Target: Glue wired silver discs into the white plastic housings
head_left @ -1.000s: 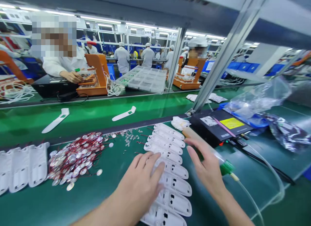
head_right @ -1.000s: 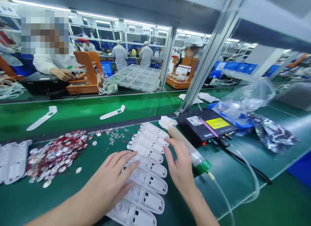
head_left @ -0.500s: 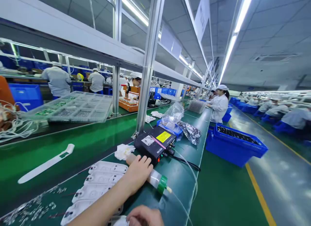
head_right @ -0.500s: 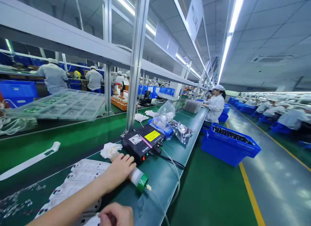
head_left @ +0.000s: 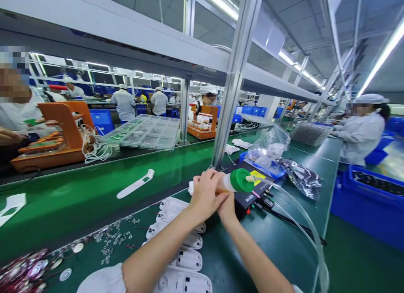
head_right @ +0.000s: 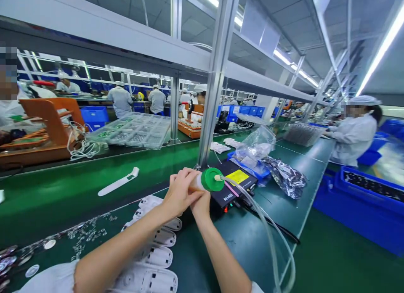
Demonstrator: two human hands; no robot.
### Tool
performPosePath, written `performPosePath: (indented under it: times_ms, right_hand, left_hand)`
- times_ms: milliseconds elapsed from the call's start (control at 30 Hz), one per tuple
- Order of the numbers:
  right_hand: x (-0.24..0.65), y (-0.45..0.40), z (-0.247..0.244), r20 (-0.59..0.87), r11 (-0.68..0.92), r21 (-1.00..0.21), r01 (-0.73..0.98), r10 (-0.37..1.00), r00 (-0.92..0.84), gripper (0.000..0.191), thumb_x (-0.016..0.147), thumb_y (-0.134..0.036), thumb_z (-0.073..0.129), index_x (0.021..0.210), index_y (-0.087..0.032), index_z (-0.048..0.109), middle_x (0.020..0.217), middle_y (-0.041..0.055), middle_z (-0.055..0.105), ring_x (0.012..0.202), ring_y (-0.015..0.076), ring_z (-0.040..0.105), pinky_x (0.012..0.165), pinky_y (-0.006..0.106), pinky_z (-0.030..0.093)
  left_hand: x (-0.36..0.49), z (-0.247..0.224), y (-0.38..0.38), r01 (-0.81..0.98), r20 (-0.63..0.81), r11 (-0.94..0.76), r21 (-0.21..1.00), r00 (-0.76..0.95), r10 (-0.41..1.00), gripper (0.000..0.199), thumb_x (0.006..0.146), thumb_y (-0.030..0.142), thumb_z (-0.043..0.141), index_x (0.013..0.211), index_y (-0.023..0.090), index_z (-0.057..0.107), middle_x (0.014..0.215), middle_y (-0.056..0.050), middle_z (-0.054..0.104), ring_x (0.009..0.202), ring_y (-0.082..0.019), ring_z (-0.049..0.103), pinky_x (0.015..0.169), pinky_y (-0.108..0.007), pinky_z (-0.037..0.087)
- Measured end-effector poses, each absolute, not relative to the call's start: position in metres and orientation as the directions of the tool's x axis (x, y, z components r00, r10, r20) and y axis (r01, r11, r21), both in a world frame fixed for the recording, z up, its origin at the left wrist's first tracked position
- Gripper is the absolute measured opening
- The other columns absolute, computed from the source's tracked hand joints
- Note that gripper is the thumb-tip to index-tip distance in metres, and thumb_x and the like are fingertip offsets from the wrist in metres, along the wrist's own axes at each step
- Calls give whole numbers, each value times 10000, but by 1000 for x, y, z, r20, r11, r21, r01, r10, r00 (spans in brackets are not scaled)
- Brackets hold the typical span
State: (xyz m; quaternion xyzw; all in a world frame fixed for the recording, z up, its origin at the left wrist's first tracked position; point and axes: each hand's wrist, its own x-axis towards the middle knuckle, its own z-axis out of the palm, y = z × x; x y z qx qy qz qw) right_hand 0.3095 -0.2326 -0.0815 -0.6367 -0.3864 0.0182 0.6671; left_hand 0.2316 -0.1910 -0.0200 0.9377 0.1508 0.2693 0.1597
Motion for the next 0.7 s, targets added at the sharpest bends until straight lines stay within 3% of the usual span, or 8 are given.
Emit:
performPosePath:
  times_ms: [67, 133, 233, 333, 533, 633, 700]
  right_hand:
    - [316, -229, -77, 442, 138, -887, 440, 525, 727, 318, 787, -448, 588, 811, -132, 621, 754, 22, 653, 705, 145, 626, 683, 325, 518]
    - [318, -232, -74, 387, 64, -908, 414, 507, 770, 332, 675, -462, 671, 684, -132, 637, 626, 39, 650, 646, 199, 634, 615, 334, 519]
    - [318, -239, -69, 328, -19, -925, 379, 460, 825, 351, 564, -482, 714, 555, -141, 634, 488, 61, 612, 575, 269, 627, 536, 352, 501]
    - [317, -242, -62, 303, -52, -931, 362, 444, 843, 352, 531, -493, 716, 475, -161, 615, 447, 58, 595, 543, 274, 619, 564, 365, 502]
    - [320, -246, -53, 315, -42, -931, 364, 411, 855, 324, 513, -474, 730, 511, -162, 645, 547, 62, 651, 577, 256, 625, 652, 373, 505]
    - [322, -247, -50, 333, 9, -935, 355, 369, 868, 329, 521, -456, 738, 571, -142, 654, 587, 68, 661, 530, 220, 605, 567, 339, 505]
    - [323, -248, -45, 345, 62, -937, 344, 321, 882, 391, 526, -447, 747, 721, -118, 668, 650, 70, 673, 479, 183, 575, 476, 308, 484]
  left_hand:
    - [228, -16, -172, 202, 443, -891, 406, 810, 385, 592, 763, 318, 660, 1279, 277, 371, 1181, -16, 503, 1067, -188, 465, 868, -332, 366]
    - [220, -17, -147, 249, 414, -868, 429, 800, 434, 558, 793, 303, 621, 1291, 267, 371, 1156, -19, 527, 1043, -190, 482, 863, -330, 384]
    - [206, -29, -110, 380, 331, -813, 440, 774, 540, 248, 812, 180, 554, 1055, 210, 592, 965, -40, 585, 929, -221, 522, 812, -349, 416]
    - [199, -51, -91, 452, 245, -784, 425, 776, 581, 158, 779, 122, 552, 865, 195, 663, 831, -46, 579, 833, -233, 534, 762, -355, 433]
    - [207, -78, -99, 435, 178, -794, 426, 820, 544, 197, 774, 149, 569, 934, 229, 652, 824, -29, 560, 823, -212, 535, 743, -329, 444]
    - [211, -79, -101, 439, 174, -790, 428, 818, 548, 179, 774, 142, 548, 898, 223, 649, 824, -30, 554, 826, -213, 537, 744, -334, 449]
    - [210, -78, -97, 454, 180, -780, 430, 804, 567, 212, 766, 124, 530, 926, 218, 634, 852, -35, 551, 839, -210, 541, 749, -330, 456]
